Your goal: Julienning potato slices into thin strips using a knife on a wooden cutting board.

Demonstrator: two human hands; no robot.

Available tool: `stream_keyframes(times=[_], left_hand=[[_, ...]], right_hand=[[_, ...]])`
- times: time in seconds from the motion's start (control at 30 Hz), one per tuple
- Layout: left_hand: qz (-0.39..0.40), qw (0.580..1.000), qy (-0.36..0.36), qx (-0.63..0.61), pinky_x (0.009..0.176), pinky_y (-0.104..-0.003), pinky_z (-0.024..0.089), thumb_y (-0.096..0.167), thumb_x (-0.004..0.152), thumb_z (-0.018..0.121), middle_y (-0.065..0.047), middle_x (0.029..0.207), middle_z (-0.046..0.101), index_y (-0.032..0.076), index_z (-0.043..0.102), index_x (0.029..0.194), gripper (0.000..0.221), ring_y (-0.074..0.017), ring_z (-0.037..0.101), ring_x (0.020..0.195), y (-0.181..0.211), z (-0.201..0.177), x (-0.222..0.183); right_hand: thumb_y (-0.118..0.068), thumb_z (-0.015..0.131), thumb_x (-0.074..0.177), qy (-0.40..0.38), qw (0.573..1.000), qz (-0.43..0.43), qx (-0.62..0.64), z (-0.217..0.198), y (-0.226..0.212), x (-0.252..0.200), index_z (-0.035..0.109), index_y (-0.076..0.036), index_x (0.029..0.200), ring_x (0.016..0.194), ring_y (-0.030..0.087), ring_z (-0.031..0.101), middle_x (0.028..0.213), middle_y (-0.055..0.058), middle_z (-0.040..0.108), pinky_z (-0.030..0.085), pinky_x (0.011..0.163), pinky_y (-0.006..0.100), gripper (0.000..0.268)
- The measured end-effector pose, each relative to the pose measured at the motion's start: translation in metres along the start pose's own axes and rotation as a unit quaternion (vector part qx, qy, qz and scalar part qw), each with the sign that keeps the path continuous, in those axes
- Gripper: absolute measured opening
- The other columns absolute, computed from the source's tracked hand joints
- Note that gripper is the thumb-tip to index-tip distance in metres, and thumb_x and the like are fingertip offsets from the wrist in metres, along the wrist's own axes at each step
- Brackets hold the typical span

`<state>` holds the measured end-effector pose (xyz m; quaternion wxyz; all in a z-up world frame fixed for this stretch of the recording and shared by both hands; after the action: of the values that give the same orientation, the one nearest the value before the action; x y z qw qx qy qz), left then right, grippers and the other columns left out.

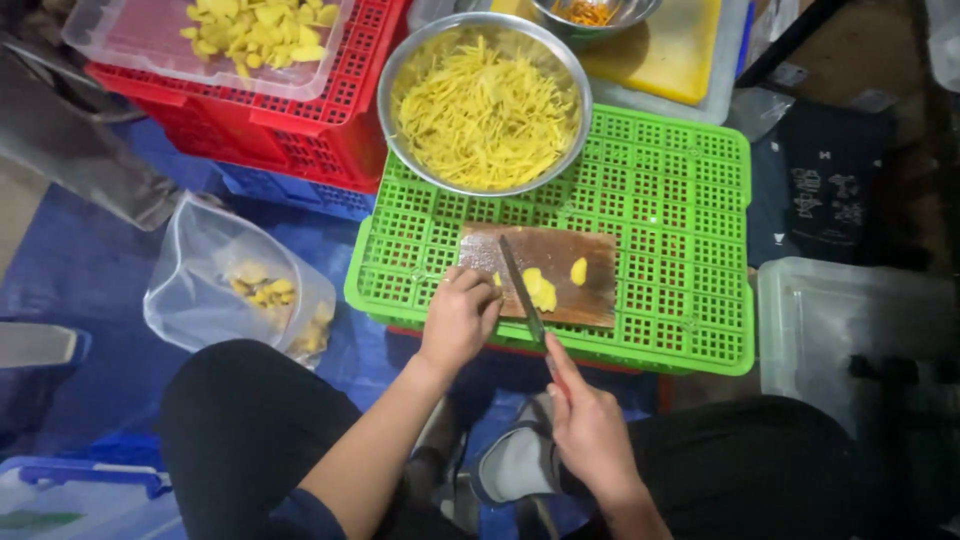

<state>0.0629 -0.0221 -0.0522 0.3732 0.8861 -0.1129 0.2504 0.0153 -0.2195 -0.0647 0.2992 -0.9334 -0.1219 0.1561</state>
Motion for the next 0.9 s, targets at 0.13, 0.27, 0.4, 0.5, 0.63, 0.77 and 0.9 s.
stream_keyframes(times=[0.13,0.27,0.4,0.5,0.63,0.77,0.9], left_hand=[[-0.015,1.0,0.015,-0.013,0.081,-0.046,0.046,0.004,0.086,0.071,-0.011,0.093,0.066,0.003,0.067,0.079,0.009,-0.0336,0.054,0.085,-0.001,-0.002,0.0],[-0.033,0.999,0.025,-0.025,0.082,-0.042,0.047,0.006,0.088,0.073,-0.008,0.096,0.069,0.003,0.071,0.084,0.005,-0.0307,0.055,0.087,-0.007,-0.001,-0.004],[-0.045,0.998,0.025,-0.031,0.083,-0.041,0.048,0.006,0.089,0.075,-0.007,0.097,0.069,0.002,0.073,0.087,0.004,-0.0292,0.055,0.09,-0.009,0.0,-0.005],[-0.039,0.998,0.03,-0.034,0.083,-0.041,0.047,0.004,0.088,0.075,-0.008,0.096,0.068,0.003,0.07,0.085,0.006,-0.0297,0.054,0.09,-0.008,-0.003,-0.005],[-0.042,0.998,0.028,-0.036,0.083,-0.041,0.047,0.004,0.088,0.075,-0.008,0.096,0.069,0.003,0.071,0.085,0.005,-0.0294,0.055,0.089,-0.006,-0.004,-0.003],[-0.039,0.998,0.028,-0.04,0.084,-0.041,0.046,0.004,0.089,0.074,-0.008,0.096,0.068,0.003,0.07,0.085,0.006,-0.0298,0.055,0.09,-0.007,-0.003,-0.003],[-0.042,0.998,0.018,-0.042,0.084,-0.041,0.045,0.006,0.091,0.072,-0.009,0.096,0.068,0.003,0.068,0.087,0.006,-0.0292,0.055,0.089,-0.005,-0.004,-0.002]], right_hand=[[-0.021,0.052,0.096,-0.026,0.999,0.024,-0.001,0.0,-0.006,-0.002,0.031,-0.042,0.159,0.1,0.038,0.073,0.124,0.006,0.076,0.054,0.079,0.046,0.07],[-0.023,0.053,0.096,-0.038,0.999,0.024,-0.003,0.005,-0.007,-0.003,0.032,-0.043,0.159,0.095,0.039,0.073,0.115,0.005,0.079,0.053,0.074,0.045,0.069],[-0.023,0.052,0.097,-0.067,0.996,0.056,-0.005,0.004,-0.01,-0.004,0.03,-0.044,0.16,0.096,0.04,0.072,0.117,0.006,0.079,0.052,0.074,0.044,0.07],[-0.024,0.053,0.096,-0.042,0.999,0.029,0.005,0.007,-0.009,-0.004,0.032,-0.043,0.158,0.114,0.033,0.07,0.131,0.004,0.073,0.054,0.086,0.045,0.068],[-0.023,0.052,0.096,-0.055,0.997,0.045,0.005,0.008,-0.01,-0.005,0.031,-0.043,0.159,0.107,0.038,0.071,0.127,0.005,0.075,0.054,0.082,0.045,0.069],[-0.022,0.052,0.096,-0.06,0.997,0.044,-0.005,0.01,-0.011,-0.005,0.027,-0.043,0.16,0.103,0.038,0.072,0.131,0.003,0.073,0.055,0.082,0.047,0.072],[-0.022,0.05,0.096,-0.061,0.998,0.032,-0.008,0.014,-0.014,-0.006,0.026,-0.042,0.161,0.09,0.04,0.073,0.11,0.004,0.08,0.053,0.074,0.048,0.072]])
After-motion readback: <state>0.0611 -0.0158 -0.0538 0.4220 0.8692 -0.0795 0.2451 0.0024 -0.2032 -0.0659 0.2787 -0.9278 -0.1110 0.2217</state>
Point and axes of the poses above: each hand's wrist, its own x-axis towards the middle knuckle, its own z-axis out of the palm, y = z × x, the point moved 9 cm from there along x, towards the middle knuckle
